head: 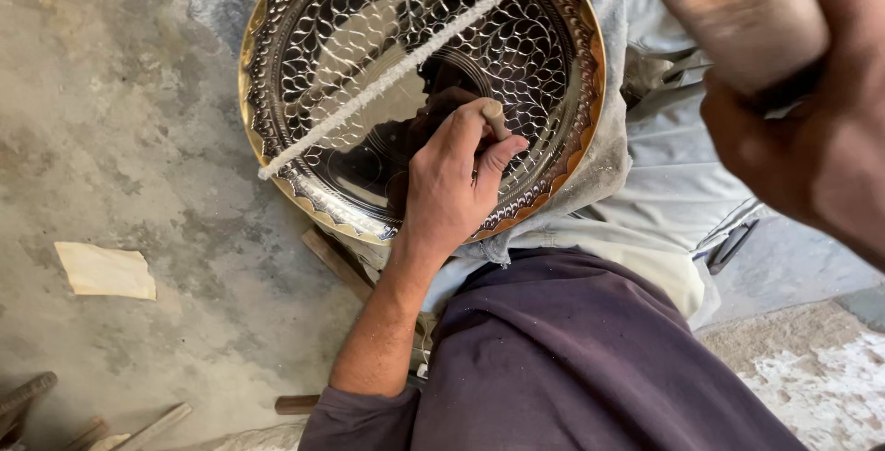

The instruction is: The person sits on the floor with a decorated metal tray on their lap, holds a small punch against the tray's surface with one hand, and strikes it with a wooden mallet held in the other hand, working the patterned design into the metal and repositioning the punch repeatedly across the tray.

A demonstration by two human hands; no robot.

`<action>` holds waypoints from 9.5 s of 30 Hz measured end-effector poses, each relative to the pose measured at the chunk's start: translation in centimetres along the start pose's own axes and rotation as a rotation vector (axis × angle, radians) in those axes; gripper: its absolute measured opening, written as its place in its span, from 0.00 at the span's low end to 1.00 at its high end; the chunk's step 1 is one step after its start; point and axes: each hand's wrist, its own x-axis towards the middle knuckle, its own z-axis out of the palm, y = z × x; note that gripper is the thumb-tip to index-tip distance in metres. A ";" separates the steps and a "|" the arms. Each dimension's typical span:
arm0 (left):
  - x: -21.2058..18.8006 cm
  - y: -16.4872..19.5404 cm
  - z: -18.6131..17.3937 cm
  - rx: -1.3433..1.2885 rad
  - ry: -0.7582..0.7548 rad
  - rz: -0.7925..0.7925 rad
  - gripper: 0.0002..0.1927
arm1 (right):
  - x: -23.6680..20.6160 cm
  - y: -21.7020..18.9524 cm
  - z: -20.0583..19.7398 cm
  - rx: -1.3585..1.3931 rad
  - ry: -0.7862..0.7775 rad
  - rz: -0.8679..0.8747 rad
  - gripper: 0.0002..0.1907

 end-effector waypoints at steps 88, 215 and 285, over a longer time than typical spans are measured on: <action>-11.8 6.6 -17.3 0.247 0.692 -0.264 0.11 | 0.3 -12.4 -2.8 0.520 0.523 0.185 0.14; 4.8 2.9 -3.0 0.382 -0.513 0.219 0.20 | -10.4 -3.6 7.5 0.697 0.193 0.692 0.23; -4.8 1.3 -1.6 0.206 0.278 -0.145 0.15 | 0.9 -4.8 -0.6 0.080 -0.060 -0.041 0.22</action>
